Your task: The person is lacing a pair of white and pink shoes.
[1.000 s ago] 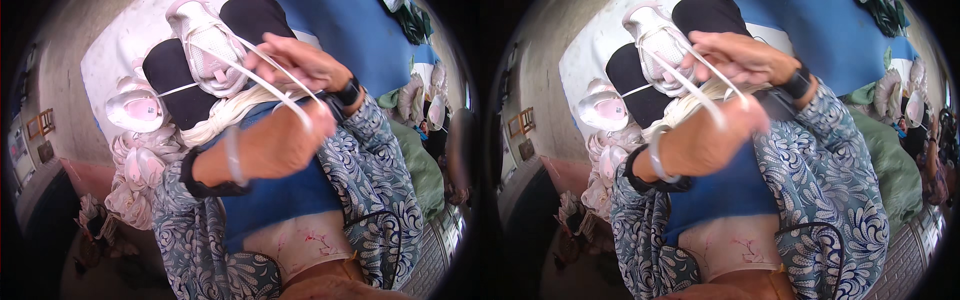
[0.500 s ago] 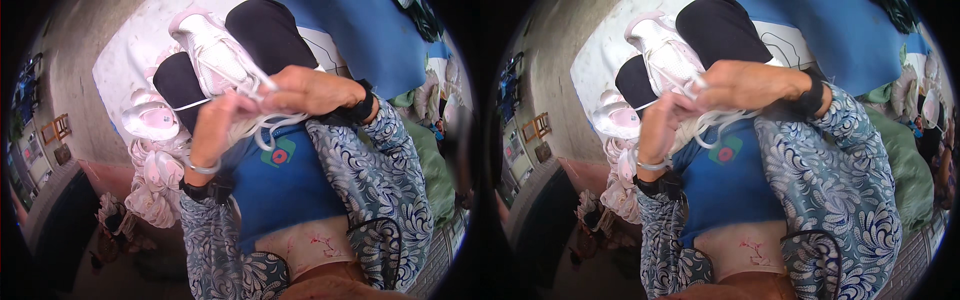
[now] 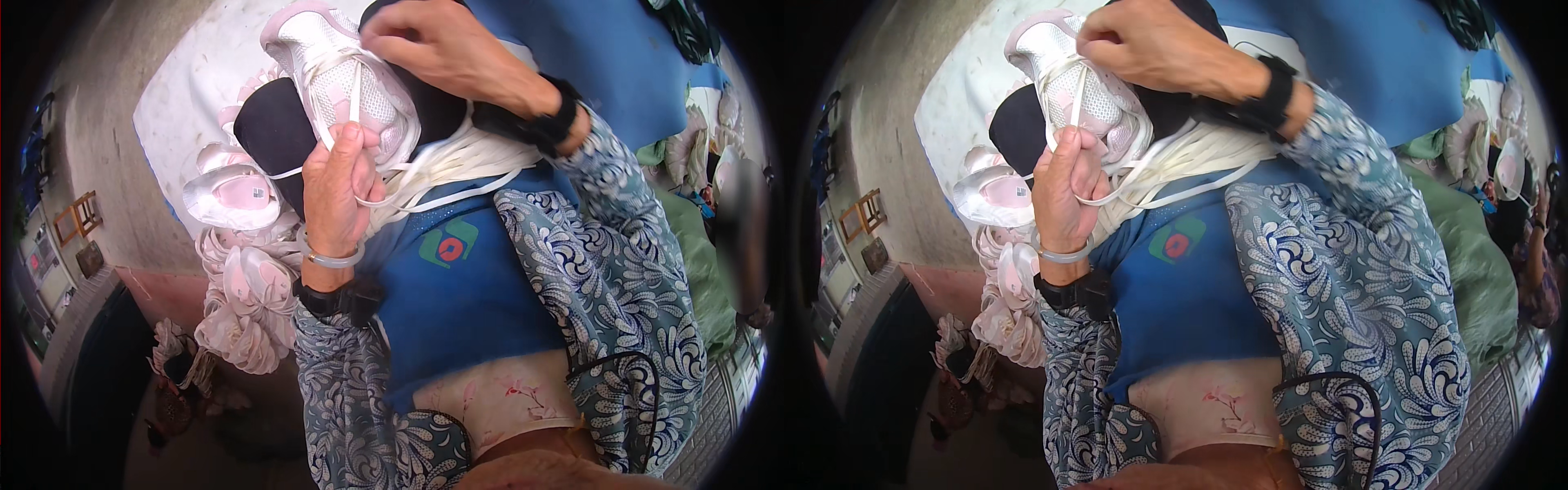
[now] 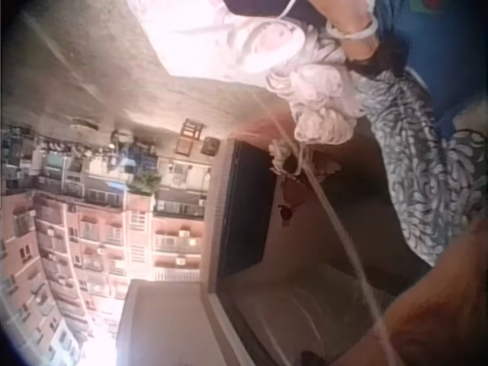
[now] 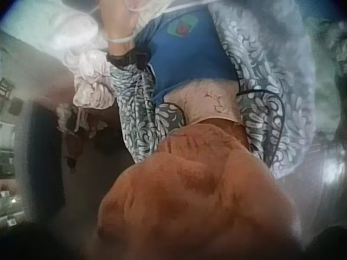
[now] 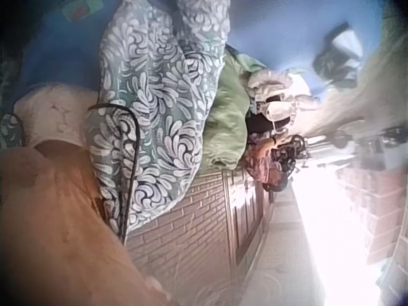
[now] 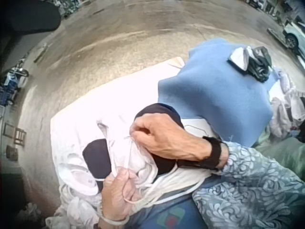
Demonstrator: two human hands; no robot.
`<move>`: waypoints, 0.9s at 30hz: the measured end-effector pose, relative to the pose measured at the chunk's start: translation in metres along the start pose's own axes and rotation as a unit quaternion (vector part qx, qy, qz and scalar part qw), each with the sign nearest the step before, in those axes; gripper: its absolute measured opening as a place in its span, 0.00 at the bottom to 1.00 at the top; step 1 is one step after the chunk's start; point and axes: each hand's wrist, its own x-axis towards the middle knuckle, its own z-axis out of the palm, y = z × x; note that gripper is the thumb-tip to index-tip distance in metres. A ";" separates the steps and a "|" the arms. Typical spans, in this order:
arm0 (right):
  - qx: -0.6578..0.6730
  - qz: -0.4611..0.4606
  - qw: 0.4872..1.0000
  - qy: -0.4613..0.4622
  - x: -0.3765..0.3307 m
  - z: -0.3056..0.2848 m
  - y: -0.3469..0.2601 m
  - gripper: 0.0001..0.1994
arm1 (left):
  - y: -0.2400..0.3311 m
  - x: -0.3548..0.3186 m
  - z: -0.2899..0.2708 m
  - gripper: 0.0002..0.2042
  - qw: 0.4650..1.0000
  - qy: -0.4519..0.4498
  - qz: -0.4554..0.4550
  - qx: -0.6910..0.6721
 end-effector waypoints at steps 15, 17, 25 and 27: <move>-0.087 0.004 0.995 -0.044 -0.004 0.021 0.018 0.08 | 0.005 -0.042 -0.004 0.14 0.971 0.042 -0.001 0.235; 0.055 0.230 0.948 -0.215 -0.008 0.001 0.004 0.16 | 0.004 -0.050 0.000 0.14 0.962 0.033 0.013 0.270; 0.547 0.464 0.667 -0.202 -0.030 0.001 -0.031 0.16 | 0.013 -0.029 0.030 0.09 0.886 -0.170 -0.027 0.430; 0.571 0.456 0.653 -0.198 -0.028 0.003 -0.026 0.14 | 0.011 -0.017 0.001 0.10 0.896 -0.113 0.199 0.380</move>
